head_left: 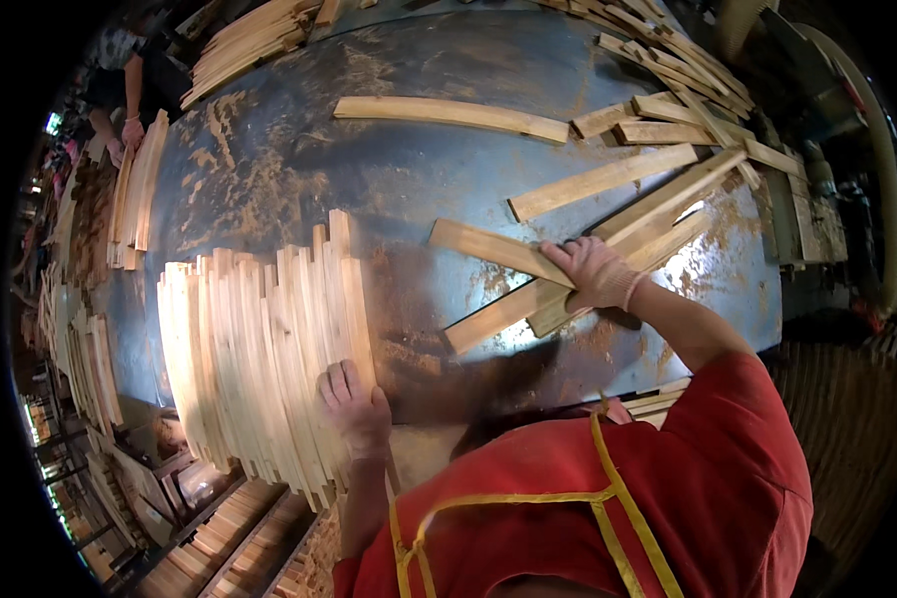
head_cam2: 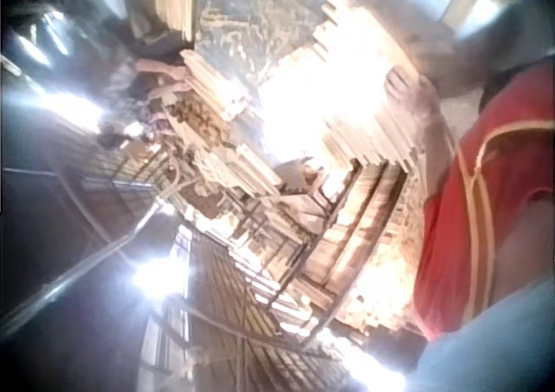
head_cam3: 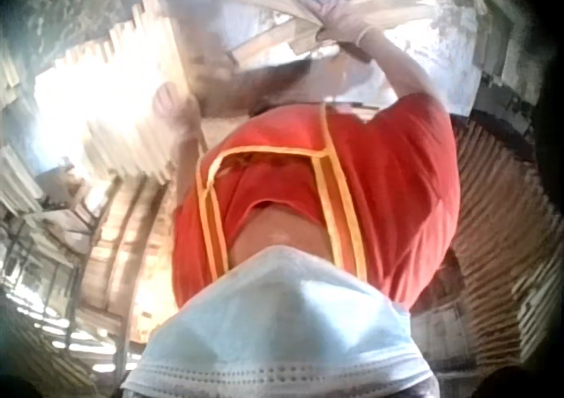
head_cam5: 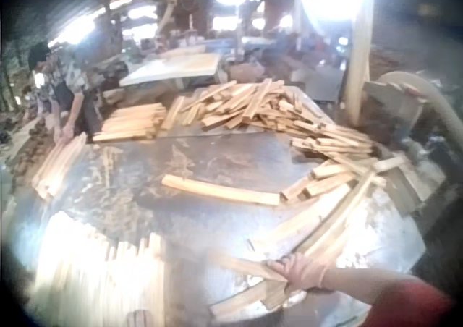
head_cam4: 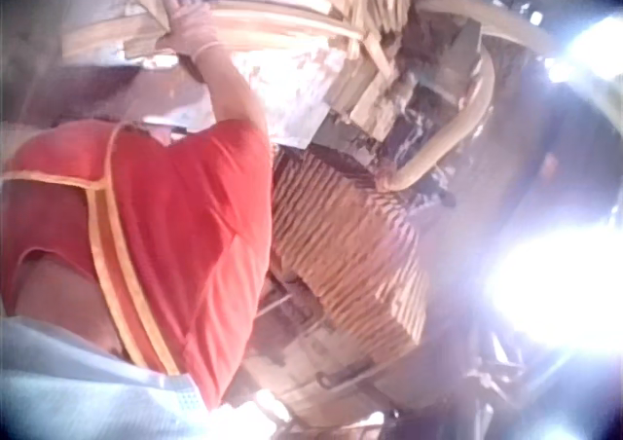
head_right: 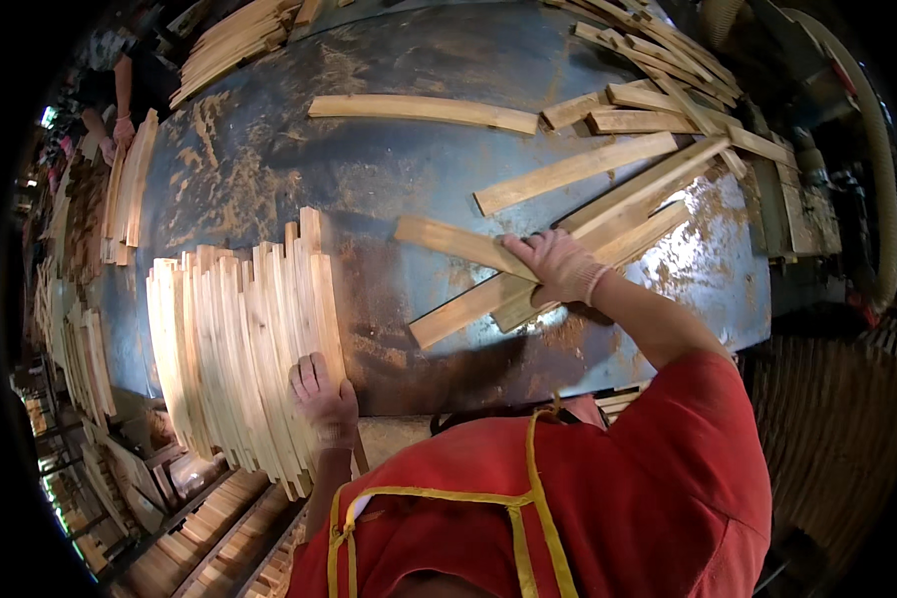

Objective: The person repeatedly picks up thin wooden planks from a scattered pile on a metal table and stacks them neatly. The worker handles the planks one by one, aligning them into a growing stack on the left side of the table.

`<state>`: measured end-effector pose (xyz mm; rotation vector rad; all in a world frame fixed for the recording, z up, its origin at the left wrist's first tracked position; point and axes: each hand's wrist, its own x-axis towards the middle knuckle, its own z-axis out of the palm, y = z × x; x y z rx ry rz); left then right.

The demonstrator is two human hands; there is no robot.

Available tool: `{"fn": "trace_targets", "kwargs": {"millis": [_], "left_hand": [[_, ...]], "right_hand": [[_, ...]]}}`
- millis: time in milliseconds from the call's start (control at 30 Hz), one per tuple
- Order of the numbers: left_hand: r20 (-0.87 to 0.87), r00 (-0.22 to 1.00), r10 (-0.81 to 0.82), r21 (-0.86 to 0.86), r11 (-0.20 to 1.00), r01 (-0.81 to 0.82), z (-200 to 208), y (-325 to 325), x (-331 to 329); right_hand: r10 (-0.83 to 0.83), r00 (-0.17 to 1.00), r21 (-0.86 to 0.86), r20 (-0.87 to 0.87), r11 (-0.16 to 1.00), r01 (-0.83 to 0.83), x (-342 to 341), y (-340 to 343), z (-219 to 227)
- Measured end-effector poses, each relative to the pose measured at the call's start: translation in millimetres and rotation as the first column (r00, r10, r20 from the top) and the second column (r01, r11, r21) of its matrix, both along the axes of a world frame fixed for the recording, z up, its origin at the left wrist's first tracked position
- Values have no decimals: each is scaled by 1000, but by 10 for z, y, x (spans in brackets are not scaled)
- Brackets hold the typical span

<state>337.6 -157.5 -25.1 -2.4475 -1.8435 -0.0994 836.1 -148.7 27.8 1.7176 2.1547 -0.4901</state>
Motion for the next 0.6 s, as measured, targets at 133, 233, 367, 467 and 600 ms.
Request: {"fn": "trace_targets", "kwargs": {"millis": [133, 233, 367, 467, 600], "left_hand": [[-26, 999, -31, 38, 999, 32, 36, -9, 53], [-6, 1000, -26, 5, 1000, 26, 75, -58, -14], [4, 1000, -26, -65, 998, 26, 71, -39, -61], [21, 1000, -10, -185, 983, 14, 101, 23, -97], [209, 977, -30, -298, 950, 93, 341, -26, 194]], "right_hand": [[-65, 997, -160, -51, 986, 56, -408, 11, 102], [-400, 878, -167, -262, 915, 367, -702, 6, 298], [-615, 397, -289, -681, 724, 626, -1150, 150, -22], [-613, 23, -414, -789, 560, 717, -1959, 306, -136], [-656, 129, -498, -744, 672, 548, -2889, 82, -504]]}}
